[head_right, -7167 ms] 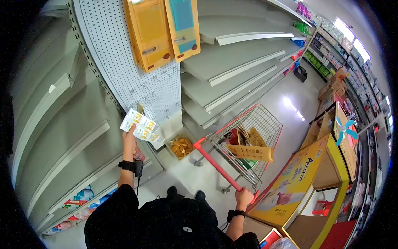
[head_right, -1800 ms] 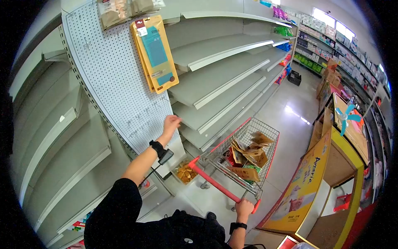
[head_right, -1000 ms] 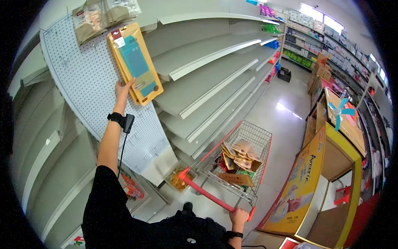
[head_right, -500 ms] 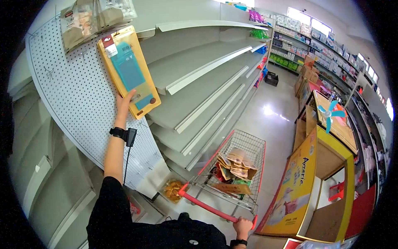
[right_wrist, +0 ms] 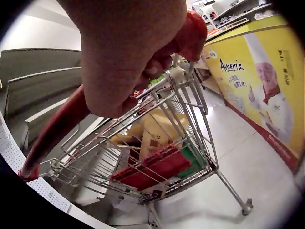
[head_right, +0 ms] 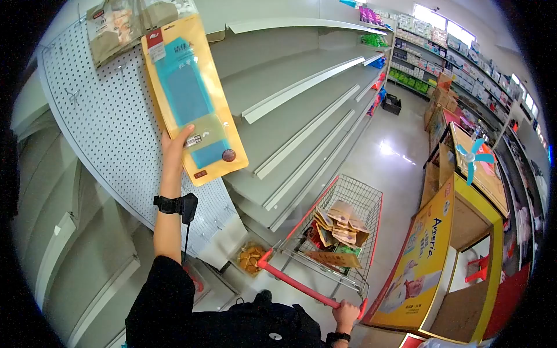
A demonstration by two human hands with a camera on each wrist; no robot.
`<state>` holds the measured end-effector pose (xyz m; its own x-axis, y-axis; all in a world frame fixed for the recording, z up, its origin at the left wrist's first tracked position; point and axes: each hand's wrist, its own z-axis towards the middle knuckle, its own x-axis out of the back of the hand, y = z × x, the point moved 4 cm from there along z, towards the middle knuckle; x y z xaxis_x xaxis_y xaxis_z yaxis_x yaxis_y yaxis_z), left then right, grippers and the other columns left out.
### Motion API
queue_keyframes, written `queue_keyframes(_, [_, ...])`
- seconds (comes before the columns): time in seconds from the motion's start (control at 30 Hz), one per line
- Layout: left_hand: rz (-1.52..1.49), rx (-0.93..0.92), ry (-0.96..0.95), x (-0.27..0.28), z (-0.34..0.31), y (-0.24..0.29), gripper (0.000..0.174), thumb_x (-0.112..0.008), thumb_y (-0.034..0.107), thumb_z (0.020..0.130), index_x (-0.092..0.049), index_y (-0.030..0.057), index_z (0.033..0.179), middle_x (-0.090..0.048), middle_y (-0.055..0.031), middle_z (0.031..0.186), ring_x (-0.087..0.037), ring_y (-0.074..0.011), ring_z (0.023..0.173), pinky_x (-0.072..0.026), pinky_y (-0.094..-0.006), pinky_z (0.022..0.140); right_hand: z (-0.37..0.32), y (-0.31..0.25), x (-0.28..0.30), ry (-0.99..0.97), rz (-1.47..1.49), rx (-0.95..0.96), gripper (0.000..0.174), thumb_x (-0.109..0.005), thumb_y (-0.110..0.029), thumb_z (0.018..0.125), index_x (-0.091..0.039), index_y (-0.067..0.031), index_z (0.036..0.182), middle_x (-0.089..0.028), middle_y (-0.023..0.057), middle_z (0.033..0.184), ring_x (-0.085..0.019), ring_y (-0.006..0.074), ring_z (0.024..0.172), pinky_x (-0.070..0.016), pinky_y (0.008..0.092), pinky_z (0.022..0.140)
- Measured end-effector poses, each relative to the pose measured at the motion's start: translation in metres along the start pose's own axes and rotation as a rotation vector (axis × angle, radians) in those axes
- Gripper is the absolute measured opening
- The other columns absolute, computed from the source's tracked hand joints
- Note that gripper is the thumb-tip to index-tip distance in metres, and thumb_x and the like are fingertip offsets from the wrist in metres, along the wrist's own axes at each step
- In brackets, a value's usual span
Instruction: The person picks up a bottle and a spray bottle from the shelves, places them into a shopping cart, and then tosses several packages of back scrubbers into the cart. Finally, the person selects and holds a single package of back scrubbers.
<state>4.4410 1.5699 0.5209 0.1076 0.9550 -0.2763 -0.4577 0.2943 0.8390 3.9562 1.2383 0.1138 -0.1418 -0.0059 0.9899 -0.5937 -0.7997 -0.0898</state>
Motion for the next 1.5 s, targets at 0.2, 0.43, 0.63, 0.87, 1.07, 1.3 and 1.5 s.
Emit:
queue_keyframes(0.2, [0.022,-0.019,-0.041,-0.025,-0.022,0.030,0.047,-0.074,0.004,0.074,-0.049,-0.0045,0.112,-0.062,-0.0109,0.099,-0.061,-0.0161,0.086,-0.0509,-0.0279,0.075,0.000,0.002,-0.006,0.022,-0.001,0.010,0.017,-0.067,-0.026,0.059,-0.059,-0.0108,0.058,-0.059,0.0120,0.054,-0.060,0.0312,0.052,-0.0469,0.0411,0.050])
queue_keyframes(0.43, [0.247,-0.214,-0.171,-0.069,-0.064,0.018,0.066,-0.081,0.013,0.069,-0.040,-0.0041,0.117,-0.057,-0.0120,0.105,-0.059,-0.0173,0.090,-0.0513,-0.0298,0.077,0.001,0.001,-0.005,0.014,-0.015,-0.008,0.018,-0.068,-0.027,0.060,-0.059,-0.0111,0.057,-0.059,0.0117,0.055,-0.061,0.0308,0.053,-0.0473,0.0407,0.051])
queue_keyframes(0.63, [0.084,0.092,-0.654,-0.147,-0.148,-0.014,0.078,-0.084,0.019,0.066,-0.040,-0.0011,0.126,-0.050,-0.0088,0.110,-0.055,-0.0184,0.096,-0.0485,-0.0324,0.084,0.000,0.004,-0.008,0.047,-0.009,0.008,0.016,-0.067,-0.026,0.061,-0.059,-0.0117,0.057,-0.060,0.0115,0.056,-0.061,0.0304,0.053,-0.0472,0.0405,0.050])
queue_keyframes(0.87, [0.578,0.423,-0.969,-0.197,-0.230,-0.191,0.086,-0.080,0.042,0.067,-0.041,-0.0058,0.127,-0.056,-0.0213,0.116,-0.055,-0.0273,0.109,-0.0445,-0.0364,0.092,0.001,-0.001,-0.002,-0.006,-0.035,-0.023,0.013,-0.067,-0.023,0.060,-0.060,-0.0118,0.058,-0.060,0.0118,0.056,-0.061,0.0315,0.053,-0.0465,0.0410,0.050])
queue_keyframes(1.07, [0.635,0.120,-0.520,-0.099,-0.155,-0.189,0.065,-0.076,0.045,0.071,-0.053,0.0003,0.113,-0.057,-0.0192,0.112,-0.055,-0.0289,0.105,-0.0430,-0.0367,0.092,0.001,0.000,-0.002,0.012,-0.026,-0.008,0.012,-0.066,-0.021,0.060,-0.059,-0.0109,0.058,-0.059,0.0127,0.056,-0.060,0.0320,0.053,-0.0458,0.0417,0.049])
queue_keyframes(1.3, [0.900,-0.431,0.388,0.063,0.029,-0.076,0.057,-0.074,0.023,0.075,-0.048,-0.0030,0.118,-0.051,-0.0153,0.111,-0.046,-0.0284,0.109,-0.0380,-0.0396,0.092,0.001,0.000,-0.002,0.069,-0.028,0.033,0.017,-0.065,-0.023,0.061,-0.054,-0.0115,0.056,-0.059,0.0096,0.054,-0.059,0.0297,0.050,-0.0453,0.0408,0.049])
queue_keyframes(1.5, [0.690,-0.258,0.251,0.076,0.079,-0.082,0.043,-0.073,0.023,0.077,-0.057,-0.0055,0.104,-0.061,-0.0152,0.098,-0.059,-0.0244,0.088,-0.0461,-0.0346,0.077,0.000,0.000,-0.006,0.037,-0.017,-0.017,0.016,-0.067,-0.023,0.059,-0.057,-0.0115,0.057,-0.060,0.0107,0.057,-0.059,0.0311,0.054,-0.0448,0.0413,0.050])
